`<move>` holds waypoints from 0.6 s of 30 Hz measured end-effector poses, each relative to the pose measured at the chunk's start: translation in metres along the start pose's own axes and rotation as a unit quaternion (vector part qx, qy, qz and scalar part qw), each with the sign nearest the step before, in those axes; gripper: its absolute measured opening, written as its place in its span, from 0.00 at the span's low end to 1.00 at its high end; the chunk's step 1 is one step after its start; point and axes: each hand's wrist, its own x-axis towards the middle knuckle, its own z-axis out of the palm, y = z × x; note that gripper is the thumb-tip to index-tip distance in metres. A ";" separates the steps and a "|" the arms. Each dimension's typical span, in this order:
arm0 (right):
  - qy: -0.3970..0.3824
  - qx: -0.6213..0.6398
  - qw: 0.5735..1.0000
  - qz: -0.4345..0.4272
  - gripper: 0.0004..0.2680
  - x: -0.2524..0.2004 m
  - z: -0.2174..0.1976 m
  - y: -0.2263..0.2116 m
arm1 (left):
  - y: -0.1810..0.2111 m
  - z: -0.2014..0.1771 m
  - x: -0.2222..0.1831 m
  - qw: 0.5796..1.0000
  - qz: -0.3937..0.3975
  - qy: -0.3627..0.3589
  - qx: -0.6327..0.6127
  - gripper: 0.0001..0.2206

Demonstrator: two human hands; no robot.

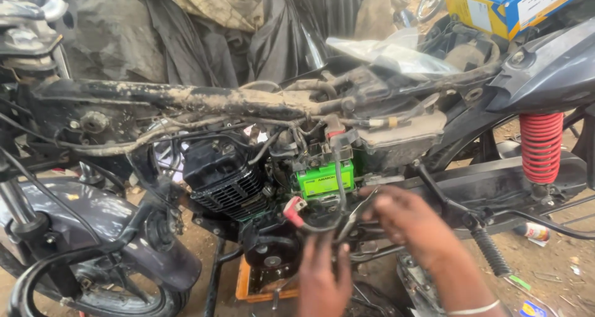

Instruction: Replacing a motorcycle battery with a new one.

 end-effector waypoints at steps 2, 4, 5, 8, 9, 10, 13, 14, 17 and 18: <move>0.048 -0.151 0.986 -0.053 0.17 0.011 0.023 0.018 | 0.009 0.007 -0.004 1.000 0.005 -0.018 0.013 0.20; 0.096 -0.297 0.945 -0.099 0.16 0.014 0.049 0.025 | 0.015 0.011 -0.008 0.999 0.006 -0.037 0.026 0.22; 0.185 -0.376 0.905 -0.077 0.15 0.011 0.062 0.022 | 0.016 0.012 -0.008 0.998 0.011 -0.049 0.027 0.23; 0.277 -0.495 0.822 -0.059 0.14 0.011 0.075 0.019 | 0.029 0.007 0.001 0.998 0.015 -0.058 0.005 0.23; 0.283 -0.540 0.790 -0.064 0.14 0.012 0.074 0.020 | 0.035 0.003 0.005 0.998 0.014 -0.057 -0.019 0.22; 0.282 -0.541 0.790 -0.063 0.14 0.013 0.069 0.020 | 0.027 0.009 0.002 0.998 0.012 -0.056 -0.020 0.22; 0.234 -0.508 0.826 -0.073 0.14 0.014 0.058 0.022 | 0.006 0.017 -0.002 0.992 -0.073 -0.050 -0.088 0.21; 0.204 -0.505 0.837 -0.052 0.14 0.014 0.057 0.022 | 0.000 0.016 -0.001 0.958 -0.240 -0.057 -0.148 0.19; 0.163 -0.512 0.836 -0.115 0.13 0.011 0.063 0.018 | -0.009 0.009 0.010 0.876 -0.415 -0.008 -0.245 0.20; 0.151 -0.516 0.820 -0.198 0.13 0.009 0.067 0.016 | -0.010 0.006 0.015 0.856 -0.429 0.047 -0.284 0.21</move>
